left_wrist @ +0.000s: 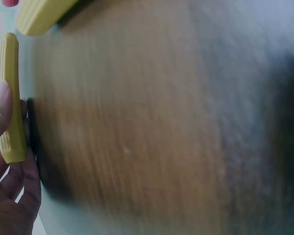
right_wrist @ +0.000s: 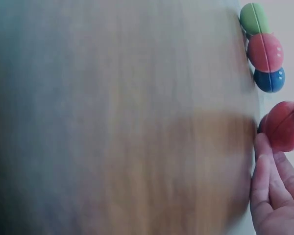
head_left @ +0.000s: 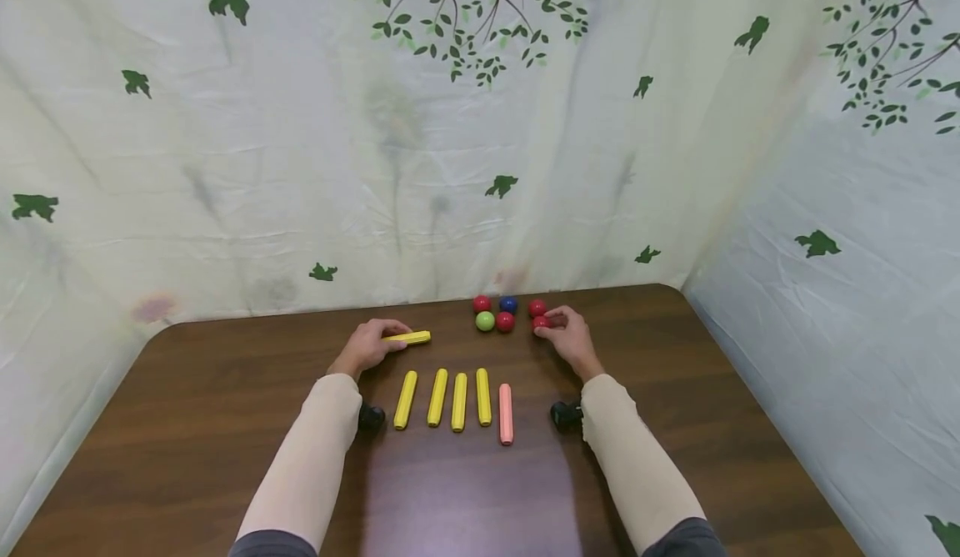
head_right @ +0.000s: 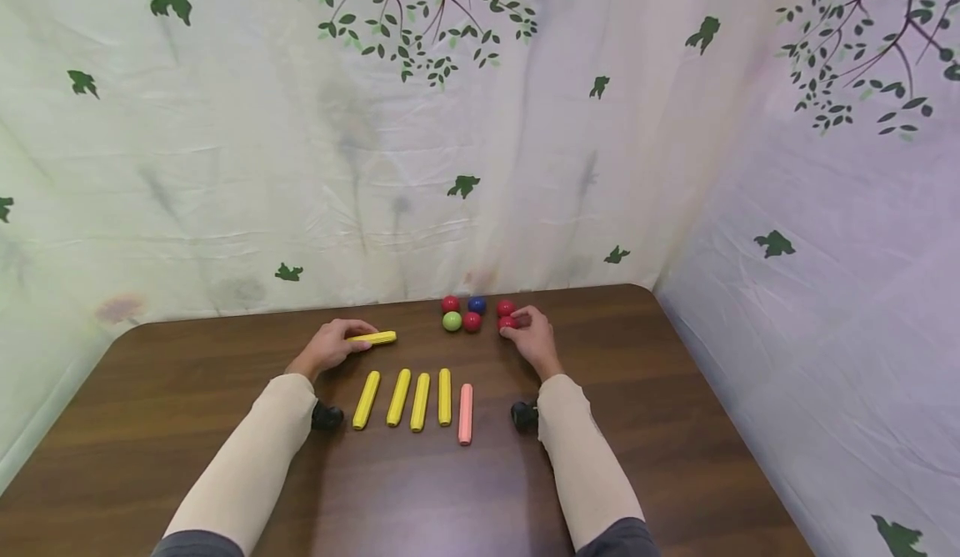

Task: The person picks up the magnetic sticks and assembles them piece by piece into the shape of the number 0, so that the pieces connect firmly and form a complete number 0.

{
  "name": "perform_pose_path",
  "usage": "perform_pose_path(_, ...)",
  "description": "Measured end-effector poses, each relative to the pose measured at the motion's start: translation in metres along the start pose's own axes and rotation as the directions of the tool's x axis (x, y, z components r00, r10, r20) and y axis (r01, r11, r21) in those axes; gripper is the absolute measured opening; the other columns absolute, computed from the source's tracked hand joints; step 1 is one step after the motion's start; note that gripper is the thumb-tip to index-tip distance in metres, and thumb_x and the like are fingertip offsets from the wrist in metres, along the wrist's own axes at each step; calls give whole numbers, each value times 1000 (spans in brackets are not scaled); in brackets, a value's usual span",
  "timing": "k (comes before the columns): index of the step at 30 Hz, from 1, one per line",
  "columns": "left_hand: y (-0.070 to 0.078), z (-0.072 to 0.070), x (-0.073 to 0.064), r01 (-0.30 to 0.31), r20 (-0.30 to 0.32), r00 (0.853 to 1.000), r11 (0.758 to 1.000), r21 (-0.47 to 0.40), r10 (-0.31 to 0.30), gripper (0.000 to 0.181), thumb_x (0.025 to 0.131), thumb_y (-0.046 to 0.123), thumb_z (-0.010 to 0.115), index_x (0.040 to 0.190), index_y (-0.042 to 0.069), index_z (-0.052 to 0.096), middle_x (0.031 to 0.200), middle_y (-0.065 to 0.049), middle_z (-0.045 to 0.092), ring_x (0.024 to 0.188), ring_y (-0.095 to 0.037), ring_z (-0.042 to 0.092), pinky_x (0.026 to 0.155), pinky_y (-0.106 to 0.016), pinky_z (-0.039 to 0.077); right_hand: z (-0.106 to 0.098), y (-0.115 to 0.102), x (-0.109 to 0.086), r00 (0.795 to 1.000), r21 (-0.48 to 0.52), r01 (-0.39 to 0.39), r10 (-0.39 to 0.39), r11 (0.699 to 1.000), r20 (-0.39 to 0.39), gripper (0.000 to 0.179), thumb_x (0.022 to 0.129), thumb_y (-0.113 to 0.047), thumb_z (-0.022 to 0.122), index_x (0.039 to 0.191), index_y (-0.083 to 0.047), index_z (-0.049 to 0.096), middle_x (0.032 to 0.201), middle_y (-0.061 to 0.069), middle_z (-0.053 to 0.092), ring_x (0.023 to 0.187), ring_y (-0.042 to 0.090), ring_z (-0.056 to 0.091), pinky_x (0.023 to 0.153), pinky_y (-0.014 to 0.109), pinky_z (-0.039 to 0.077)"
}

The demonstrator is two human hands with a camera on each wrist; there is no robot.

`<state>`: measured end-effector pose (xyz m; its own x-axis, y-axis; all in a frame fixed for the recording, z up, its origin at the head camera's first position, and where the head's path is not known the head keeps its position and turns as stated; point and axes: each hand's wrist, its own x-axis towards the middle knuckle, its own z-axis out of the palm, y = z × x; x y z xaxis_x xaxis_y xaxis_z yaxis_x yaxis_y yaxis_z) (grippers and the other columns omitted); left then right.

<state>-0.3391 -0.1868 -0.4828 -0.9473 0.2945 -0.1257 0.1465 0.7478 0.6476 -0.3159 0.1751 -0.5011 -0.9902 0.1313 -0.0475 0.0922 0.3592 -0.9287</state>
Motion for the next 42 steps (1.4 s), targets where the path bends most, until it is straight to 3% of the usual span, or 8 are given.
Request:
perform_pose_path(6,0,-1,2,13,6,1000,1000,25,-13,25,95,14,60,119,7,66,126,-17,60,119,-37,49,100,-54,36,-4,-3,0,1000,59,-11,10,998,12,33,86,-7,72,115,-1,58,112,20,61,92,25,60,79,36,53)
perform_pose_path(13,0,-2,5,16,30,999,1000,26,-16,25,96,14,59,120,8,66,128,-17,59,120,-37,48,101,-54,35,-1,-9,-4,993,206,-4,-21,979,119,39,89,-1,67,126,6,57,115,23,61,87,19,65,81,37,55)
perform_pose_path(18,2,-3,6,15,27,1000,1000,18,-16,25,97,14,58,120,7,66,126,-17,60,118,-37,49,100,-53,36,8,-23,-8,978,339,-21,-52,941,203,41,91,1,62,131,7,51,116,27,57,81,24,67,78,37,56)
perform_pose_path(26,3,-3,8,4,16,1000,1000,21,-5,25,97,14,58,120,6,65,126,-18,59,118,-36,50,100,-52,36,41,-49,-6,938,380,22,-151,925,313,41,89,-3,67,125,8,52,107,20,63,80,24,67,76,36,56)
perform_pose_path(28,2,-4,8,4,15,1000,1000,18,-4,25,97,13,58,120,6,65,127,-19,58,118,-37,49,100,-53,36,53,-56,-4,928,358,32,-161,933,337,40,88,-2,68,124,9,53,105,18,63,82,25,68,76,38,56)
perform_pose_path(35,2,-4,5,25,25,999,1000,-12,-25,25,98,13,56,120,7,65,128,-20,57,119,-37,49,101,-53,35,94,-75,-2,906,170,-5,-68,985,418,34,87,0,68,119,6,59,111,20,59,84,28,69,76,40,56)
perform_pose_path(38,2,-3,4,36,34,999,999,-24,-35,24,98,13,57,119,7,65,129,-19,57,119,-37,48,102,-54,34,106,-78,-1,909,26,56,-62,998,412,31,86,-6,72,115,1,64,106,15,63,77,24,66,68,34,57)
perform_pose_path(42,1,-2,3,38,40,999,999,-36,-37,23,97,13,57,118,7,66,128,-19,57,120,-37,47,103,-56,33,119,-80,0,913,-132,114,-51,985,405,28,85,-11,75,110,-2,67,101,10,66,71,21,63,63,28,54)
